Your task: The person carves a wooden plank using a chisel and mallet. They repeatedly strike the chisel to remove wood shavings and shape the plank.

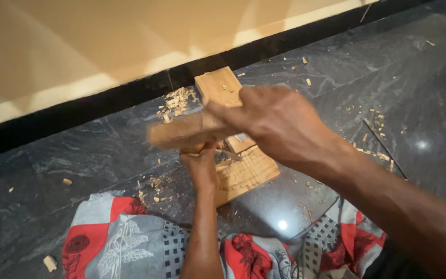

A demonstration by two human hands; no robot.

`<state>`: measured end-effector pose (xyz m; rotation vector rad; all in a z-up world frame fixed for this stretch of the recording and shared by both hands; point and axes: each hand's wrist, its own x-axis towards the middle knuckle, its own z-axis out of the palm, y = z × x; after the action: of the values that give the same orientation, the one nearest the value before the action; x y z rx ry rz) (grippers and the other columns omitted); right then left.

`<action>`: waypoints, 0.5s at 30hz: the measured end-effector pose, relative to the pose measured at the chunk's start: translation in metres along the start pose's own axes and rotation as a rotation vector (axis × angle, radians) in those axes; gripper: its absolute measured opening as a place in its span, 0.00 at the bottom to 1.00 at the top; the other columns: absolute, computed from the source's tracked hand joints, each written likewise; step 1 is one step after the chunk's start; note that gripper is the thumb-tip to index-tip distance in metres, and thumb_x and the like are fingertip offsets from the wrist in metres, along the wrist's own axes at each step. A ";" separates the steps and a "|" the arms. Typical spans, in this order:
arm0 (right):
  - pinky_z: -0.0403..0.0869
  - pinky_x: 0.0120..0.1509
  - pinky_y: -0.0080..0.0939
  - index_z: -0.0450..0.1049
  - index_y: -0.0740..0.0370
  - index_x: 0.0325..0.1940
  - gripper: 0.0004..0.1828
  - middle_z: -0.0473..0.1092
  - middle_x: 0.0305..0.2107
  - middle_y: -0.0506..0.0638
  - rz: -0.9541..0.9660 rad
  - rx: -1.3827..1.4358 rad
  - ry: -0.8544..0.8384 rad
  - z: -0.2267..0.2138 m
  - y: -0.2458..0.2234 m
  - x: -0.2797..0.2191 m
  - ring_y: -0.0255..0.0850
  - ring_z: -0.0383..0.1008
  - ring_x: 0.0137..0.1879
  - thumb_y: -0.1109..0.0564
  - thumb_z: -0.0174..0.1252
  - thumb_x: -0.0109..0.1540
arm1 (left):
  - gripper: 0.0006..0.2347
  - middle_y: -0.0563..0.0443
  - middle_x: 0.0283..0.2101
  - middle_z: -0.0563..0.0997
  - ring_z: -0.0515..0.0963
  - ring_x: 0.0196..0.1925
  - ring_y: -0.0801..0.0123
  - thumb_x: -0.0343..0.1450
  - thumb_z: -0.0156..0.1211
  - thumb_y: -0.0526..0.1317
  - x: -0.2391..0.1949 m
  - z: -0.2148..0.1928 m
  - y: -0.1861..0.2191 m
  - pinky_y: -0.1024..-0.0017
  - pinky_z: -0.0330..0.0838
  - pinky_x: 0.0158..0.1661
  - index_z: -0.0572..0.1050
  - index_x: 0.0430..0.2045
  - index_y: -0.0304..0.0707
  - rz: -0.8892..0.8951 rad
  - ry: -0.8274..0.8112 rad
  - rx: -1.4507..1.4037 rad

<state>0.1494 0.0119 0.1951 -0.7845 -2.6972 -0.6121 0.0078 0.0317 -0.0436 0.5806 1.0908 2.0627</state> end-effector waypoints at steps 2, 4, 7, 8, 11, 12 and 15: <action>0.75 0.26 0.36 0.64 0.40 0.72 0.33 0.72 0.29 0.50 0.023 -0.078 -0.055 -0.003 0.004 0.001 0.37 0.72 0.28 0.63 0.56 0.65 | 0.18 0.48 0.41 0.80 0.81 0.38 0.70 0.60 0.65 0.22 -0.001 0.006 0.010 0.72 0.79 0.41 0.72 0.44 0.29 0.020 -0.025 -0.124; 0.74 0.24 0.34 0.63 0.38 0.73 0.34 0.72 0.30 0.48 0.114 -0.094 -0.056 -0.007 0.004 -0.001 0.36 0.73 0.30 0.63 0.59 0.65 | 0.17 0.49 0.38 0.81 0.81 0.35 0.71 0.60 0.63 0.22 -0.005 0.005 0.021 0.73 0.79 0.38 0.73 0.41 0.32 0.022 -0.031 -0.177; 0.72 0.21 0.36 0.62 0.41 0.75 0.39 0.71 0.29 0.49 0.293 0.010 0.063 -0.021 0.013 -0.011 0.39 0.72 0.29 0.54 0.68 0.62 | 0.11 0.47 0.35 0.80 0.80 0.31 0.70 0.64 0.63 0.24 -0.001 0.007 0.035 0.73 0.77 0.35 0.76 0.38 0.28 0.016 -0.046 -0.159; 0.73 0.24 0.36 0.61 0.42 0.76 0.42 0.71 0.31 0.49 0.314 0.015 0.099 -0.027 0.016 -0.015 0.39 0.72 0.30 0.55 0.69 0.60 | 0.10 0.47 0.34 0.80 0.80 0.30 0.70 0.65 0.63 0.24 0.002 0.008 0.039 0.73 0.78 0.35 0.76 0.39 0.28 0.027 -0.044 -0.157; 0.74 0.30 0.38 0.60 0.46 0.77 0.48 0.71 0.35 0.49 0.319 0.011 0.214 -0.045 0.027 -0.026 0.40 0.73 0.34 0.59 0.73 0.56 | 0.10 0.47 0.32 0.80 0.80 0.28 0.69 0.64 0.64 0.24 0.001 0.012 0.043 0.74 0.77 0.33 0.76 0.38 0.27 0.006 -0.034 -0.143; 0.74 0.32 0.39 0.59 0.48 0.77 0.49 0.71 0.35 0.50 0.283 0.002 0.266 -0.053 0.028 -0.028 0.41 0.73 0.35 0.60 0.74 0.55 | 0.10 0.47 0.31 0.80 0.80 0.28 0.69 0.64 0.64 0.24 0.001 0.013 0.044 0.74 0.76 0.32 0.76 0.37 0.27 -0.007 -0.029 -0.137; 0.75 0.38 0.44 0.58 0.52 0.76 0.50 0.71 0.37 0.53 0.238 0.011 0.354 -0.071 0.026 -0.029 0.45 0.75 0.38 0.60 0.76 0.54 | 0.09 0.47 0.30 0.80 0.79 0.28 0.70 0.65 0.63 0.25 -0.001 0.015 0.047 0.75 0.75 0.31 0.76 0.37 0.27 -0.021 -0.045 -0.104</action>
<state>0.1971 -0.0144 0.2554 -0.8841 -2.2470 -0.6123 0.0007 0.0206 0.0038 0.5587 0.9533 2.0649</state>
